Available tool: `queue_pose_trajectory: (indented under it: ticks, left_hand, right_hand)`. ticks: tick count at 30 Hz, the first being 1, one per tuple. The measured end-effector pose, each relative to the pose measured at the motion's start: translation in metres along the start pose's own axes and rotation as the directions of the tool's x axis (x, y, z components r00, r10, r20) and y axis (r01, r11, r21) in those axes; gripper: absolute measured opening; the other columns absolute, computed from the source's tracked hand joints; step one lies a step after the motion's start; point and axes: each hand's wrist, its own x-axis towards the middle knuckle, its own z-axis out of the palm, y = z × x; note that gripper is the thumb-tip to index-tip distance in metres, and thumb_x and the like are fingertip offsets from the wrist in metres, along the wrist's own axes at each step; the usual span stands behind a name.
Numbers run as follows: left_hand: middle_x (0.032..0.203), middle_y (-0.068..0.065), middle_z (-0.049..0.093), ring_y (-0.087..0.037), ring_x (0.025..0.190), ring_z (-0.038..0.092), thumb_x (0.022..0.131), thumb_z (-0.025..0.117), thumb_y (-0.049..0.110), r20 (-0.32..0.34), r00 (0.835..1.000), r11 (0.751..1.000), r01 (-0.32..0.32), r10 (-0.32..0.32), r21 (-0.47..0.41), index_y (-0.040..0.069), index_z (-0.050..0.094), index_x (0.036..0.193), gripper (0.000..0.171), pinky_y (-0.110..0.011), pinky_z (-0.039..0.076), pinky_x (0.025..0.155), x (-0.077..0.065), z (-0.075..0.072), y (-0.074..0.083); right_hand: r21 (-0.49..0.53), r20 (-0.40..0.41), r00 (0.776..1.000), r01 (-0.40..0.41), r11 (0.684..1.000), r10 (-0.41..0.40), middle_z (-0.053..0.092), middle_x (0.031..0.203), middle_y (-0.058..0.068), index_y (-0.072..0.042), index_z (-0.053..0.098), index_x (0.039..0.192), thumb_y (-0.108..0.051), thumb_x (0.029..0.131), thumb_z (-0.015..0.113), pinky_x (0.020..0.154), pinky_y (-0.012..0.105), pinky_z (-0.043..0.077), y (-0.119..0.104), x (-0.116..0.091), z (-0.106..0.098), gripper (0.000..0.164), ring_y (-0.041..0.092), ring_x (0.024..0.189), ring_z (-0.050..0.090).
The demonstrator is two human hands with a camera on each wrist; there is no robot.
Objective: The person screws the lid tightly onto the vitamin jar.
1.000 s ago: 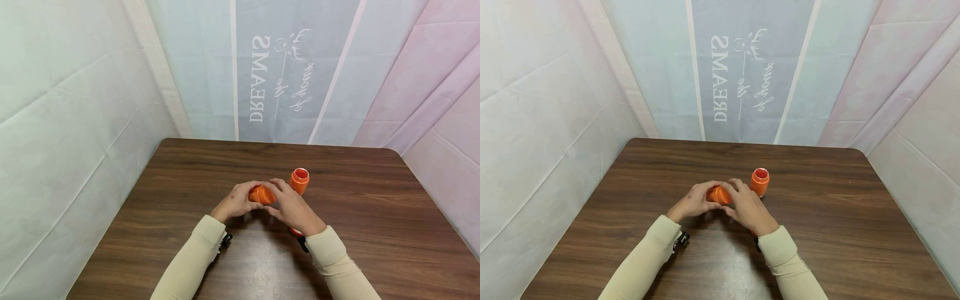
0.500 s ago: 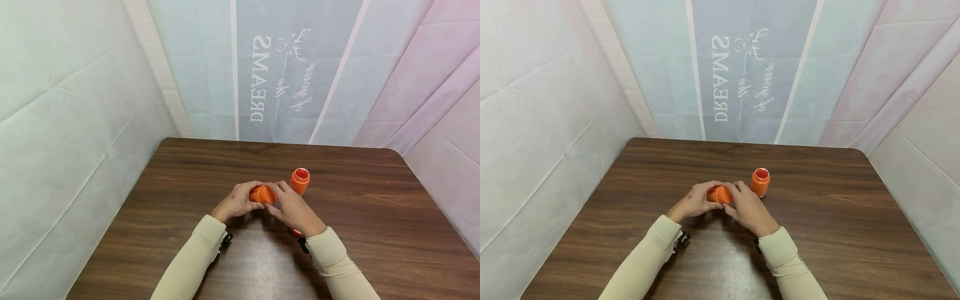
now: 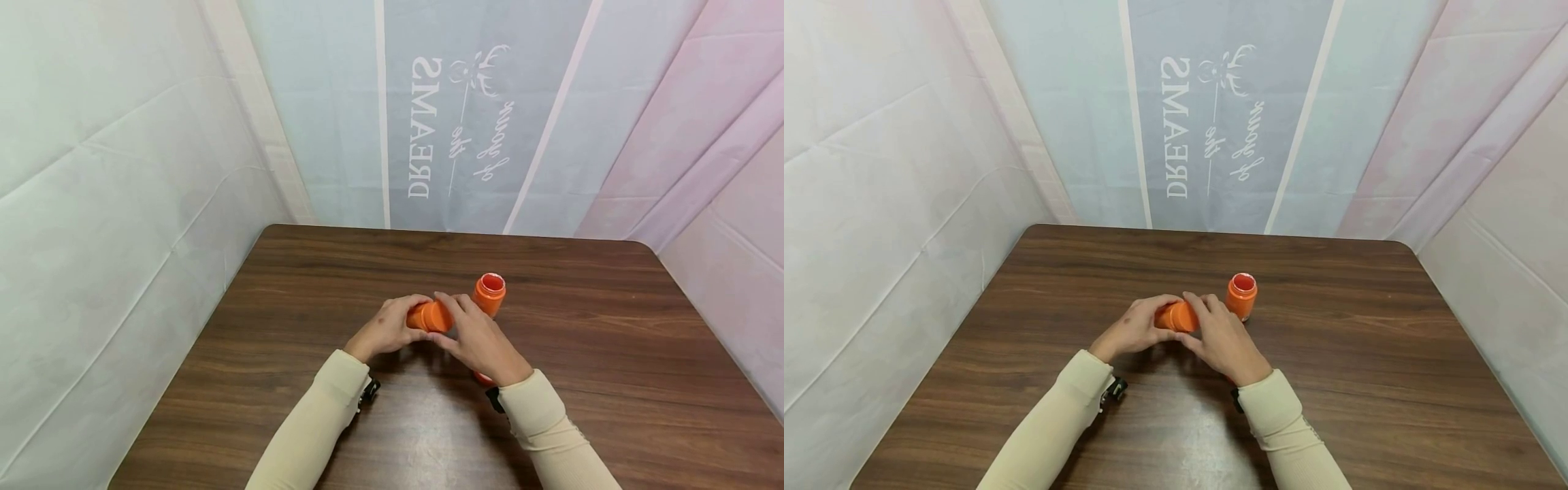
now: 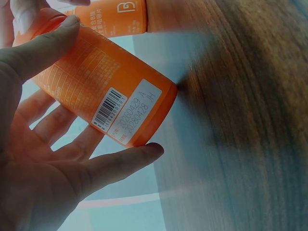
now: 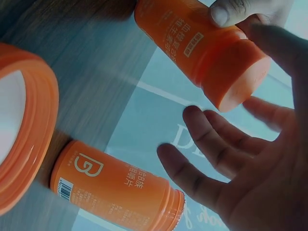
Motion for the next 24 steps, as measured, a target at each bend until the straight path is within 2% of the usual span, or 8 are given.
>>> queue_pose_trajectory:
  ticks: [5,12,17,24]
  left_hand:
    - [0.120,-0.005,0.064,-0.015,0.096,0.060,0.086,0.081,0.016,0.002,1.000,1.000,-0.001,0.001,0.001,0.010,0.054,0.138,0.059,-0.028,0.051,0.084,-0.0002,-0.0003,-0.0008]
    - [0.117,-0.001,0.064,-0.013,0.094,0.060,0.085,0.082,0.019,0.003,1.000,1.000,-0.007,0.007,-0.026,0.014,0.057,0.133,0.054,-0.025,0.051,0.081,-0.0004,0.0009,-0.0021]
    - [0.117,-0.001,0.065,-0.013,0.093,0.060,0.085,0.082,0.019,-0.005,1.000,1.000,-0.009,0.009,-0.010,0.013,0.057,0.134,0.056,-0.026,0.051,0.081,-0.0009,0.0027,-0.0026]
    - [0.120,-0.004,0.065,-0.014,0.095,0.060,0.085,0.082,0.017,-0.005,1.000,1.000,0.003,-0.003,0.013,0.011,0.055,0.137,0.059,-0.027,0.051,0.081,-0.0019,0.0050,-0.0022]
  right_hand:
    - [-0.037,-0.015,0.996,0.092,0.995,-0.093,0.053,0.130,0.018,-0.010,0.052,0.142,-0.022,0.079,0.088,0.082,0.047,0.055,0.0033,0.0002,0.0002,0.074,0.034,0.102,0.061]
    - [-0.092,-0.041,0.984,0.169,0.981,-0.173,0.058,0.122,0.017,-0.008,0.058,0.134,-0.012,0.076,0.089,0.078,0.048,0.054,0.0038,-0.0012,0.0002,0.066,0.032,0.095,0.063]
    - [-0.097,-0.054,0.985,0.160,0.982,-0.166,0.060,0.115,0.015,-0.006,0.059,0.132,-0.014,0.078,0.087,0.075,0.045,0.055,0.0034,-0.0026,0.0012,0.061,0.028,0.089,0.063]
    - [-0.083,-0.034,0.995,0.095,0.992,-0.098,0.061,0.109,0.014,-0.006,0.058,0.131,-0.021,0.083,0.083,0.074,0.044,0.054,0.0029,-0.0041,0.0032,0.056,0.027,0.086,0.061]
